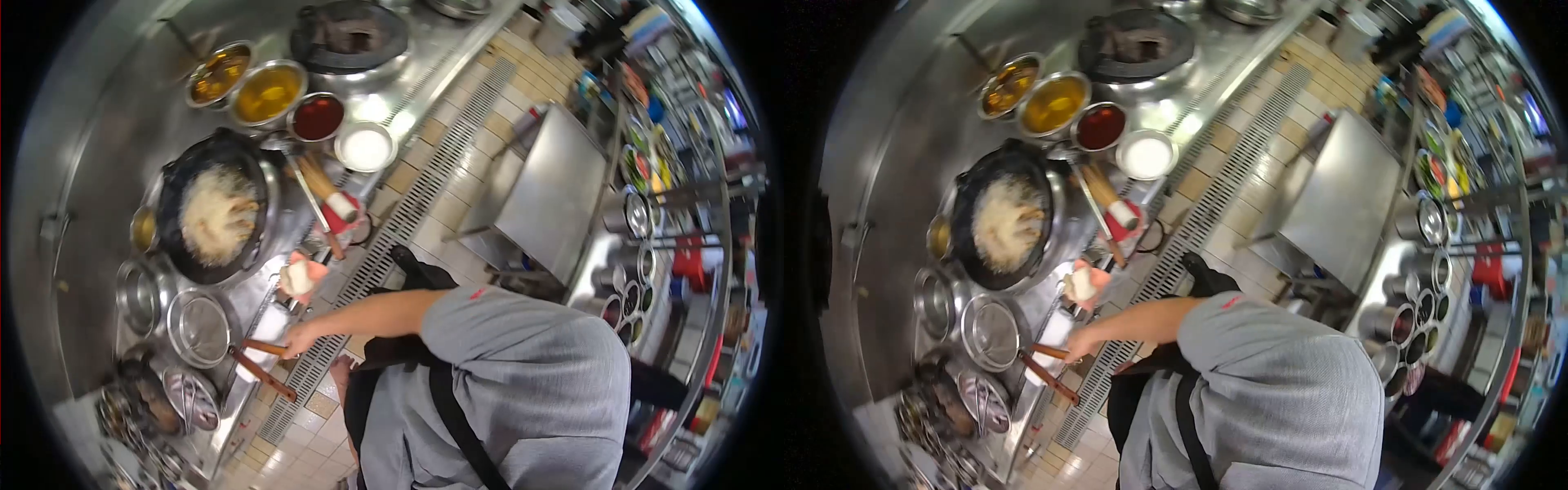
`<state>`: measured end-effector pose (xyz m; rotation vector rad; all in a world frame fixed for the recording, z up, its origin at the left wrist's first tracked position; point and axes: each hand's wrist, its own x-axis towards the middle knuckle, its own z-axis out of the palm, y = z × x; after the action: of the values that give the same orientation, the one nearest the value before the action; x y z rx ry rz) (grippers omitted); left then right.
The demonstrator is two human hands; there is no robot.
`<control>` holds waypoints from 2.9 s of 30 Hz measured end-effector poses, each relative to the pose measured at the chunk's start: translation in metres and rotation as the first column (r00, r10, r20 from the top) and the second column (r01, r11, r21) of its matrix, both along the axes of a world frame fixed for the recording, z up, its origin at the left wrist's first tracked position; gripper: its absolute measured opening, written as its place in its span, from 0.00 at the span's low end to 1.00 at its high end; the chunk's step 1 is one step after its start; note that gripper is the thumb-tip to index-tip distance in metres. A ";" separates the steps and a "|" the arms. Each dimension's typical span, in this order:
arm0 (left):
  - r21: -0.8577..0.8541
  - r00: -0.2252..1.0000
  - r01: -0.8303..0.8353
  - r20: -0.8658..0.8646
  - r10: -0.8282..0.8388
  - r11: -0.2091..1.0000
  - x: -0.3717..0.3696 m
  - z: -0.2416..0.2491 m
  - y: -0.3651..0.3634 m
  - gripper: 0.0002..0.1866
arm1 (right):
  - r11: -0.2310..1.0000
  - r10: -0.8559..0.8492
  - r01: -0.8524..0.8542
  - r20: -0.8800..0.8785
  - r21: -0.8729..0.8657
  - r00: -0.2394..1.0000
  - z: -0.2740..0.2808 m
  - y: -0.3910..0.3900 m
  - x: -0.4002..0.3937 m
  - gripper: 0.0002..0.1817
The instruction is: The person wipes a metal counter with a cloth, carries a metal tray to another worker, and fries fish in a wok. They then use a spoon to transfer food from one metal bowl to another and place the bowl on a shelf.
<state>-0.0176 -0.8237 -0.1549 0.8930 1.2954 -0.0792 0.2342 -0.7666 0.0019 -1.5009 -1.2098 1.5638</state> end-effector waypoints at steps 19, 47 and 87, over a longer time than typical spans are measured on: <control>0.110 0.403 0.915 -0.272 -0.874 0.388 0.335 0.013 0.020 0.11 | -0.187 -0.739 0.930 0.669 -0.317 0.080 -0.178 -0.613 0.073 0.16; 0.541 -0.185 0.809 -0.140 -0.973 -0.231 0.667 0.049 -0.338 0.06 | -0.801 -0.596 0.461 0.581 -0.383 -0.554 -0.204 -0.598 -0.083 0.10; 0.503 -0.274 0.864 0.440 -0.855 -0.018 0.705 0.310 -0.860 0.13 | -0.848 -0.377 0.441 0.250 0.295 -0.892 0.106 -0.978 0.149 0.17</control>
<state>0.6877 -1.6839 0.1547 1.5375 -0.4347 -0.8880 0.3836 -1.7447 0.1076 -1.6810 1.0783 -0.5788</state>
